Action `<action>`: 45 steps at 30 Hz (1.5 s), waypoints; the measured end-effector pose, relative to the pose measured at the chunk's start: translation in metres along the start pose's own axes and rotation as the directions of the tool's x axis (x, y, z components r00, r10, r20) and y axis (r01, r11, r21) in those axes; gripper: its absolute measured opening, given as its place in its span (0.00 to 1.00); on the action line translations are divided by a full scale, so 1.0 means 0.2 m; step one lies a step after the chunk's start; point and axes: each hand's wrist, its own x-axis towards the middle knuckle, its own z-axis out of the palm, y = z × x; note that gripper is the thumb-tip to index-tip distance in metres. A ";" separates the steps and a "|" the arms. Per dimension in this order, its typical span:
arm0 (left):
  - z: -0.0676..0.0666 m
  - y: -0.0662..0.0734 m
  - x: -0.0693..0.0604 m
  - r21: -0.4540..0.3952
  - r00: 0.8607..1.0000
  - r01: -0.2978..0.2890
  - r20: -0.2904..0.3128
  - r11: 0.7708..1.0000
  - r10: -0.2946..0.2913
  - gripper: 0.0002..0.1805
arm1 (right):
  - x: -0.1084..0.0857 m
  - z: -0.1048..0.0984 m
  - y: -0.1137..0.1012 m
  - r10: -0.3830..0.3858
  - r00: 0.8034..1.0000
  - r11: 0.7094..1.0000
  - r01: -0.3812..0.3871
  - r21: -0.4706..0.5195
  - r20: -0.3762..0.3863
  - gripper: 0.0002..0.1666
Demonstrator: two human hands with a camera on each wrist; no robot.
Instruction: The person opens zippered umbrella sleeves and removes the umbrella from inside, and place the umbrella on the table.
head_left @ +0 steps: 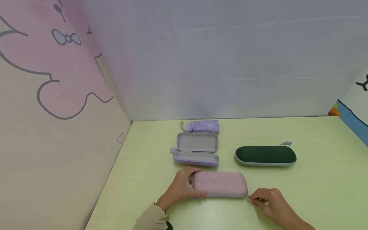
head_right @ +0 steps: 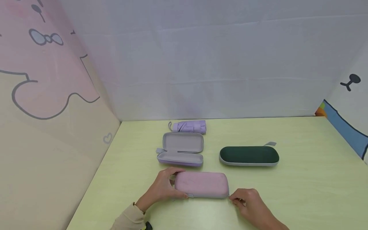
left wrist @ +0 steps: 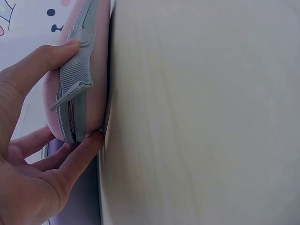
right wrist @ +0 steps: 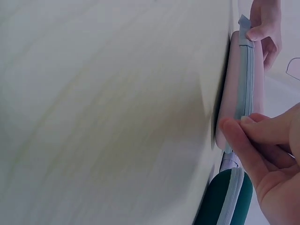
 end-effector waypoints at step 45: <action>-0.01 0.00 0.01 -0.004 0.999 0.016 0.028 1.000 -0.016 0.43 | 0.05 0.12 -0.09 -0.028 0.999 0.999 0.028 -0.043 -0.017 0.17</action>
